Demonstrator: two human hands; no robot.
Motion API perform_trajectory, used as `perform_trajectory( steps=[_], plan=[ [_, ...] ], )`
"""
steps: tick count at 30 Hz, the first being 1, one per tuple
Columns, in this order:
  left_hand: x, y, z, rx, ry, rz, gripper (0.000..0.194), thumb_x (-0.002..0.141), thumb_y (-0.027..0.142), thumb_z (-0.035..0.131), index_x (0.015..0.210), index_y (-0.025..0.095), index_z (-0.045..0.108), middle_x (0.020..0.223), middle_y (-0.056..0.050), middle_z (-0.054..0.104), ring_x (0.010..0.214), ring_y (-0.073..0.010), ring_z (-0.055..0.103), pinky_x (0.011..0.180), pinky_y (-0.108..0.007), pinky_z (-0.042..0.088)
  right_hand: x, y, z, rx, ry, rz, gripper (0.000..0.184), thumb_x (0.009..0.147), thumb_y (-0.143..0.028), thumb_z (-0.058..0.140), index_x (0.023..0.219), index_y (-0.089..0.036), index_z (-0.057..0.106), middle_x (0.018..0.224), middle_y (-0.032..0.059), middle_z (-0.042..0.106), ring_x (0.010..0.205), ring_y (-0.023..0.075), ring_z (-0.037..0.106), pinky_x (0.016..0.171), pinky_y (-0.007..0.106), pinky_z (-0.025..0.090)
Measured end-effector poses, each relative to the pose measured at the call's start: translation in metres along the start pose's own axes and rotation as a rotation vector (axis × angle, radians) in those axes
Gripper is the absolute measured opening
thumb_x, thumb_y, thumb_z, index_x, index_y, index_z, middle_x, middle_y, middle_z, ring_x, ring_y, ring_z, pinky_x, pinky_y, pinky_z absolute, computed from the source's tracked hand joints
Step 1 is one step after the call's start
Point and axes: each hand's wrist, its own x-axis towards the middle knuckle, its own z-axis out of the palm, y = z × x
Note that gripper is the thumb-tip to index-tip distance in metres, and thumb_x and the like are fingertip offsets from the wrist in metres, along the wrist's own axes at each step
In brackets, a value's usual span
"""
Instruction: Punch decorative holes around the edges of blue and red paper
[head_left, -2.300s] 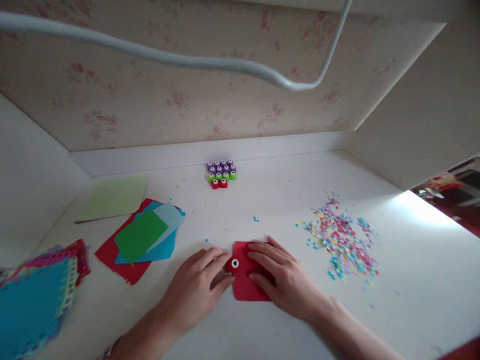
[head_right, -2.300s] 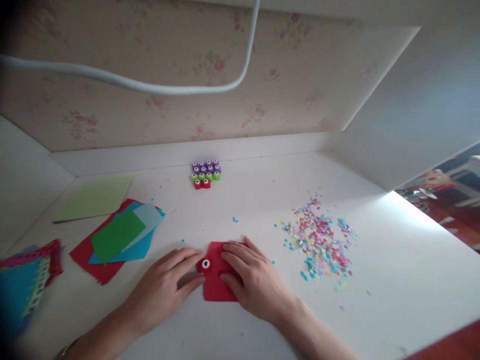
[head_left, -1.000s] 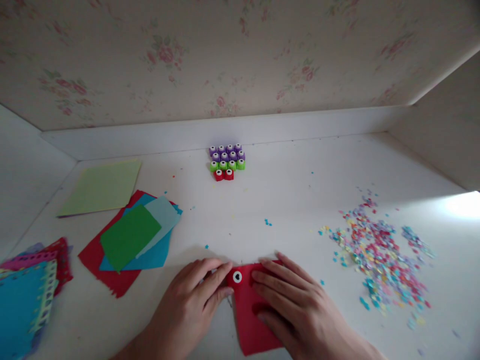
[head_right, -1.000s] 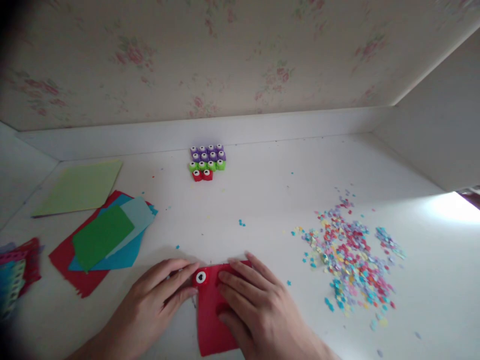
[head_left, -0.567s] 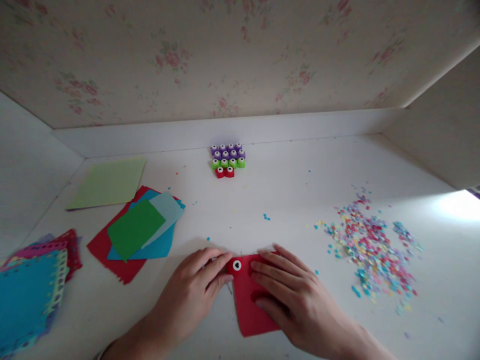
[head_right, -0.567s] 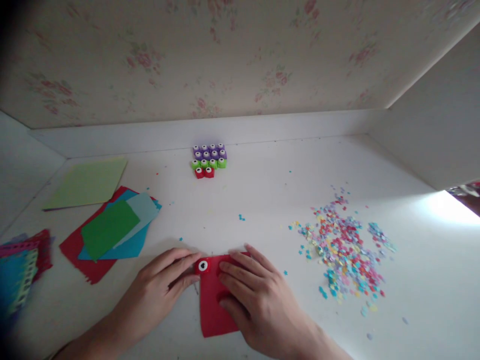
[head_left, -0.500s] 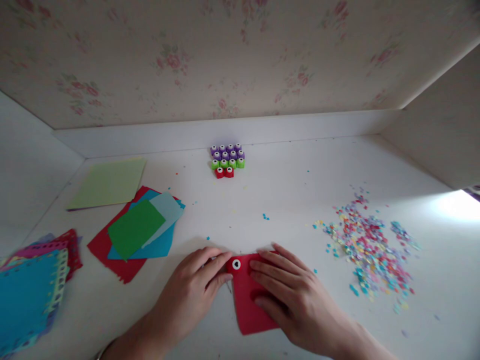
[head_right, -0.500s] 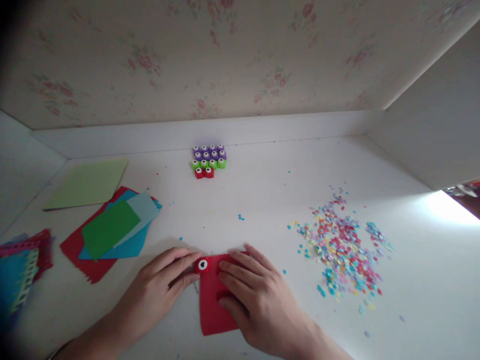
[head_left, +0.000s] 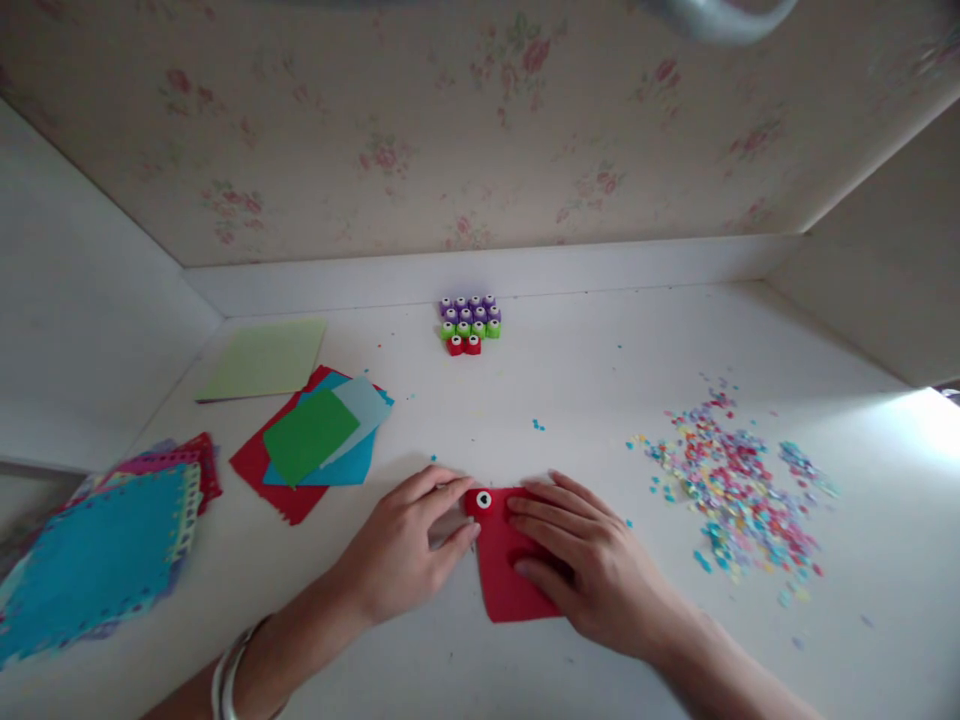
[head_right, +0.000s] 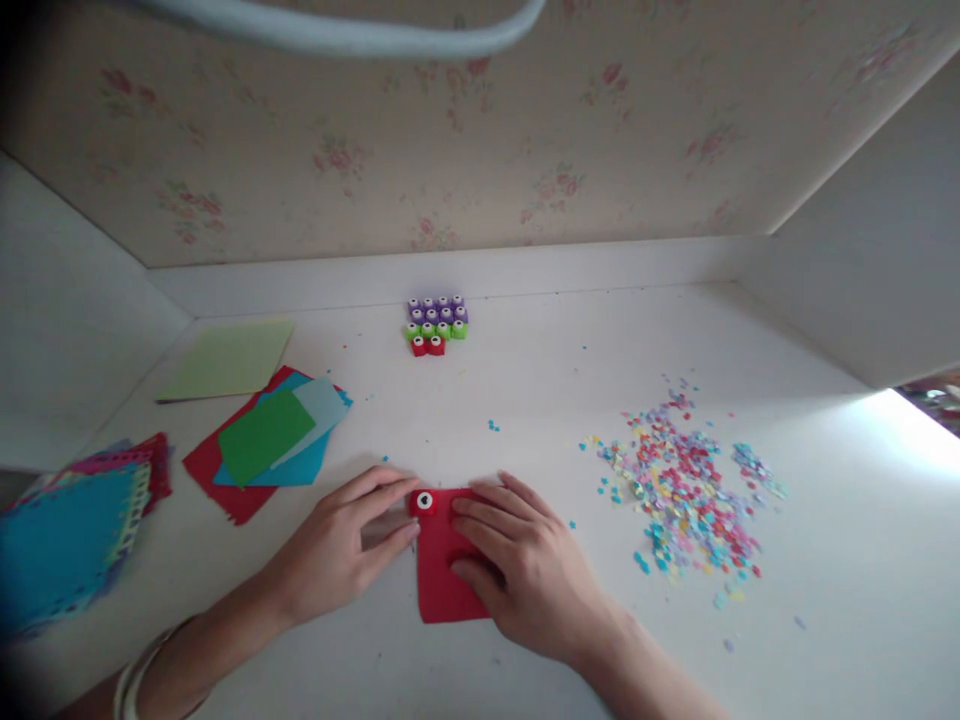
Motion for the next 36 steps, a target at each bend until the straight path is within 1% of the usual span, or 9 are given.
perform_trajectory(
  steps=[4, 6, 8, 15, 19, 23, 28, 33, 36],
  plan=[
    [0.007, 0.007, -0.004, -0.064, -0.005, -0.074, 0.03, 0.094, 0.032, 0.06, 0.121, 0.022, 0.067, 0.115, -0.007, 0.067, 0.094, -0.0173, 0.066, 0.081, -0.029, 0.058, -0.001, 0.001, 0.0, -0.008, 0.002, -0.009, 0.034, 0.092, -0.027, 0.063, 0.125, -0.021, 0.065, 0.123, 0.0077, 0.071, 0.125, 0.0247, 0.059, 0.114, 0.05, 0.039],
    [0.011, 0.009, -0.004, -0.093, 0.022, -0.112, 0.026, 0.096, 0.035, 0.056, 0.114, 0.023, 0.07, 0.108, -0.005, 0.069, 0.088, -0.0153, 0.066, 0.071, -0.024, 0.056, -0.001, 0.001, -0.001, -0.01, 0.0, -0.011, 0.033, 0.092, -0.028, 0.063, 0.124, -0.02, 0.066, 0.123, 0.0082, 0.071, 0.125, 0.0249, 0.059, 0.114, 0.051, 0.039],
    [0.014, 0.009, -0.001, -0.112, 0.045, -0.135, 0.024, 0.098, 0.035, 0.054, 0.108, 0.023, 0.073, 0.103, -0.004, 0.069, 0.087, -0.0143, 0.066, 0.067, -0.022, 0.054, -0.001, 0.002, -0.001, -0.008, -0.006, -0.011, 0.032, 0.093, -0.028, 0.063, 0.123, -0.02, 0.066, 0.123, 0.0084, 0.071, 0.125, 0.025, 0.059, 0.114, 0.051, 0.039],
    [0.018, 0.008, 0.005, -0.114, 0.025, -0.152, 0.021, 0.098, 0.029, 0.054, 0.096, 0.022, 0.073, 0.095, -0.002, 0.069, 0.082, -0.0141, 0.063, 0.07, -0.024, 0.051, -0.001, 0.002, 0.0, -0.01, -0.016, -0.009, 0.032, 0.092, -0.027, 0.063, 0.123, -0.02, 0.066, 0.124, 0.008, 0.071, 0.125, 0.0252, 0.059, 0.114, 0.051, 0.038],
    [0.022, 0.01, 0.002, -0.099, 0.013, -0.163, 0.019, 0.096, 0.025, 0.055, 0.091, 0.021, 0.073, 0.09, -0.002, 0.069, 0.083, -0.0153, 0.063, 0.072, -0.025, 0.05, 0.0, 0.002, 0.0, -0.01, 0.004, -0.015, 0.032, 0.091, -0.026, 0.063, 0.123, -0.021, 0.067, 0.122, 0.0084, 0.072, 0.123, 0.0252, 0.06, 0.113, 0.051, 0.04],
    [0.03, 0.012, -0.004, -0.073, -0.036, -0.185, 0.019, 0.093, 0.026, 0.058, 0.082, 0.02, 0.072, 0.085, -0.002, 0.068, 0.075, -0.0153, 0.062, 0.068, -0.025, 0.047, 0.0, 0.002, 0.0, -0.013, 0.016, -0.018, 0.032, 0.091, -0.027, 0.063, 0.122, -0.021, 0.067, 0.121, 0.0087, 0.072, 0.122, 0.0253, 0.061, 0.112, 0.05, 0.041],
    [0.039, 0.012, -0.008, 0.0, -0.121, -0.24, 0.019, 0.089, 0.026, 0.059, 0.071, 0.02, 0.061, 0.078, -0.001, 0.064, 0.069, -0.0154, 0.057, 0.06, -0.025, 0.041, 0.001, -0.001, -0.001, -0.011, 0.025, 0.004, 0.031, 0.092, -0.027, 0.062, 0.121, -0.022, 0.068, 0.121, 0.008, 0.072, 0.122, 0.0244, 0.061, 0.113, 0.049, 0.04],
    [0.045, 0.012, -0.002, 0.063, -0.223, -0.219, 0.021, 0.091, 0.018, 0.05, 0.07, 0.021, 0.046, 0.079, 0.0, 0.055, 0.068, -0.0148, 0.054, 0.063, -0.026, 0.038, 0.002, -0.002, -0.002, 0.003, 0.006, 0.01, 0.03, 0.093, -0.028, 0.062, 0.122, -0.021, 0.067, 0.121, 0.0079, 0.072, 0.123, 0.0233, 0.06, 0.115, 0.046, 0.037],
    [0.047, 0.011, 0.002, 0.075, -0.258, -0.225, 0.021, 0.09, 0.017, 0.048, 0.071, 0.021, 0.043, 0.081, 0.0, 0.052, 0.069, -0.0148, 0.055, 0.064, -0.027, 0.038, 0.001, -0.002, -0.001, 0.006, -0.01, 0.027, 0.029, 0.094, -0.028, 0.06, 0.122, -0.021, 0.066, 0.123, 0.008, 0.071, 0.125, 0.0234, 0.058, 0.116, 0.047, 0.035]
  ],
)
